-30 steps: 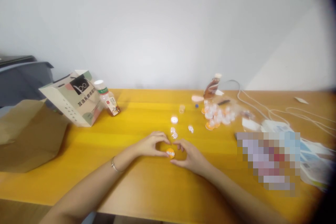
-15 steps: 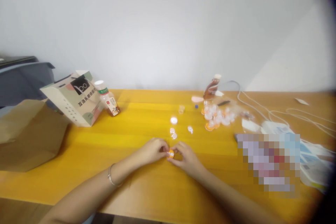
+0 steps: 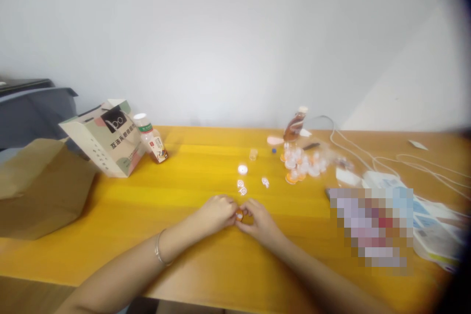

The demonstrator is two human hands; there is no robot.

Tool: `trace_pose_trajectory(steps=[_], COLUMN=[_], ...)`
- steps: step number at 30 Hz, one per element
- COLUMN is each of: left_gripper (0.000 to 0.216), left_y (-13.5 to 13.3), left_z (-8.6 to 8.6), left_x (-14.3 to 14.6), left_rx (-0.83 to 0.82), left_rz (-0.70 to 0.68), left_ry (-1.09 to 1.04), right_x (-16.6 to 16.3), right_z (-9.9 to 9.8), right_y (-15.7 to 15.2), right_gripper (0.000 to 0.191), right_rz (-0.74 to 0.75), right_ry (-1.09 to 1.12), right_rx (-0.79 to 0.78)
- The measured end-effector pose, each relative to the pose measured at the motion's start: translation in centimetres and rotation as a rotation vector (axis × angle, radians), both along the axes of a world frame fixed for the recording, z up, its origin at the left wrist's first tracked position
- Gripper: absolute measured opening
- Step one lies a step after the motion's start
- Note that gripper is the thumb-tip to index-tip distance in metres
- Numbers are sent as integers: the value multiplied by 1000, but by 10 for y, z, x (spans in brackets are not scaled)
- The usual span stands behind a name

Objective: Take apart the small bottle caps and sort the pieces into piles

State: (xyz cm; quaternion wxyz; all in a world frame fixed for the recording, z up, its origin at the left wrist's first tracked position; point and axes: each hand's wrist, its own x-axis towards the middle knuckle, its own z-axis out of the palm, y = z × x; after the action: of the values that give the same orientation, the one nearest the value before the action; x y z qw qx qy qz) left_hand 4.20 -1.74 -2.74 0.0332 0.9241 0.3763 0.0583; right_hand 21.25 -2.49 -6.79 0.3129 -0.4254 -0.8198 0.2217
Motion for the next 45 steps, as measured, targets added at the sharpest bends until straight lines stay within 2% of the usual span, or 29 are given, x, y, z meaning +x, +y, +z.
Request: trace_pose_trajectory(steps=[4,8,12,17,29,37,40,42,45], left_gripper=[11,16,24,24,24,24,23,23,22], left_y=[-2,15,42,55,66,57,52,44,27], left_z=[-8,-8,-12,-29,-44,-41,-36,-29,-14], left_x=[-8,-35,-70,-88,-76,-76,-74,-68,-50], left_rx=[85,207,337,385,338,296,291,221,10], left_rz=[-41,0,92,77,153,156,179,130,-44], left_ry=[-60,-130,-53,-5,-209,-267,-361,-449,-514], right_x=[0,0,1,1,2,3,3,3,3], right_z=[0,1,2,3,2,1,1,1,-1], right_y=[0,0,1,2,3,4,4,4,4], right_gripper=[10,12,15,17,17,16,16,17,21], right_rz=[12,-12,-31,-41,-37,-23,-27,-28,-27], right_ry=[16,4,-1,0,4,1,7,9,12], right_rx=[-6,-19,-35,-58,-47,-54,-59,-62,-53])
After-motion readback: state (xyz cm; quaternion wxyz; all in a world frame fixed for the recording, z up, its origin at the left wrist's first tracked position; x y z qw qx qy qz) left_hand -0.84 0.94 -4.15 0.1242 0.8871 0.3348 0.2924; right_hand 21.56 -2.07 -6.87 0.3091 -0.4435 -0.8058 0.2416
